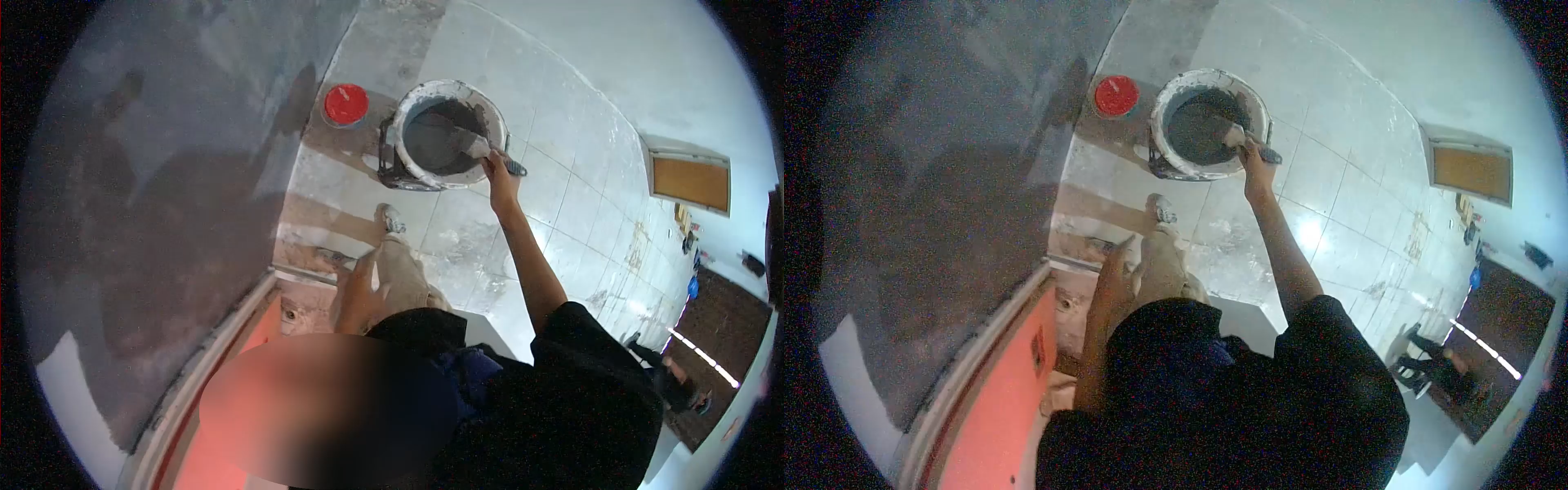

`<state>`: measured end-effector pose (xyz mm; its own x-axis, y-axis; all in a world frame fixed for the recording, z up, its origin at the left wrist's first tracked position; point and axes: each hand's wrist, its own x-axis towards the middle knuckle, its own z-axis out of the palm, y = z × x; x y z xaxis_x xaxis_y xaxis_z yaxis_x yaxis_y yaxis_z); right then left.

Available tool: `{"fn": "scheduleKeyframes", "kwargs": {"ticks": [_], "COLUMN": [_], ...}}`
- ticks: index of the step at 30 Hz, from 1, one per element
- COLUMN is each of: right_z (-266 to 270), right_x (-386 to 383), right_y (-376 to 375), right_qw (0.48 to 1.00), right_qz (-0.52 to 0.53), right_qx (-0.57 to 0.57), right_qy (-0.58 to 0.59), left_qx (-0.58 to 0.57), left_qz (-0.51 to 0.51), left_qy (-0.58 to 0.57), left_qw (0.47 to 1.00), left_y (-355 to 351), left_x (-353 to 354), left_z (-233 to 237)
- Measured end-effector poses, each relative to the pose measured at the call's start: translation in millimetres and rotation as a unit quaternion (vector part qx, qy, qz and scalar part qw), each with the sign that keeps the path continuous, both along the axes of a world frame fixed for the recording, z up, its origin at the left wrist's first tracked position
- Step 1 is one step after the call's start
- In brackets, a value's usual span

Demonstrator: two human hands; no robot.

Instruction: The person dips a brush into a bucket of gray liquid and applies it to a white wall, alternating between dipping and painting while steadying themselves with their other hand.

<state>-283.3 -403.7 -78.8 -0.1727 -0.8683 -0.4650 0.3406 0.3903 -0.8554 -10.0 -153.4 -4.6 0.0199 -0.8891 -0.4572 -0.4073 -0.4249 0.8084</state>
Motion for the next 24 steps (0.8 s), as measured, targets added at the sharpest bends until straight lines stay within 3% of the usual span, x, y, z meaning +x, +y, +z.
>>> {"fn": "scheduleKeyframes", "kwargs": {"ticks": [2, 4, 7, 12, 15, 21, 24], "right_z": [-25.4, -54.1, -74.1, -123.4, -146.3, -159.1, -146.4], "right_x": [1.5, 8.9, 29.4, 41.2, 42.7, 52.0, 47.6], "right_y": [-26.4, -56.9, -92.2, -132.1, -141.2, -140.3, -144.3], "right_qw": [0.986, 0.916, 0.816, 0.718, 0.673, 0.648, 0.546], "right_qz": [0.080, 0.203, 0.344, 0.458, 0.492, 0.563, 0.659], "right_qx": [-0.055, -0.156, -0.193, -0.268, -0.298, -0.303, -0.320], "right_qy": [0.134, 0.307, 0.422, 0.451, 0.466, 0.414, 0.407], "left_qx": [-0.024, -0.059, -0.109, -0.155, -0.083, -0.039, -0.029], "left_qz": [0.014, 0.042, 0.092, 0.131, 0.131, 0.113, 0.109], "left_qy": [0.013, -0.002, -0.044, -0.054, -0.041, -0.044, -0.044], "left_qw": [1.000, 0.997, 0.989, 0.978, 0.987, 0.992, 0.993], "left_y": [-39.8, -86.2, -139.8, -187.8, -193.9, -194.7, -196.0], "left_x": [-16.8, -36.6, -62.1, -87.7, -97.5, -95.8, -94.0], "left_z": [-36.7, -75.3, -122.0, -147.5, -142.4, -132.3, -129.9]}}
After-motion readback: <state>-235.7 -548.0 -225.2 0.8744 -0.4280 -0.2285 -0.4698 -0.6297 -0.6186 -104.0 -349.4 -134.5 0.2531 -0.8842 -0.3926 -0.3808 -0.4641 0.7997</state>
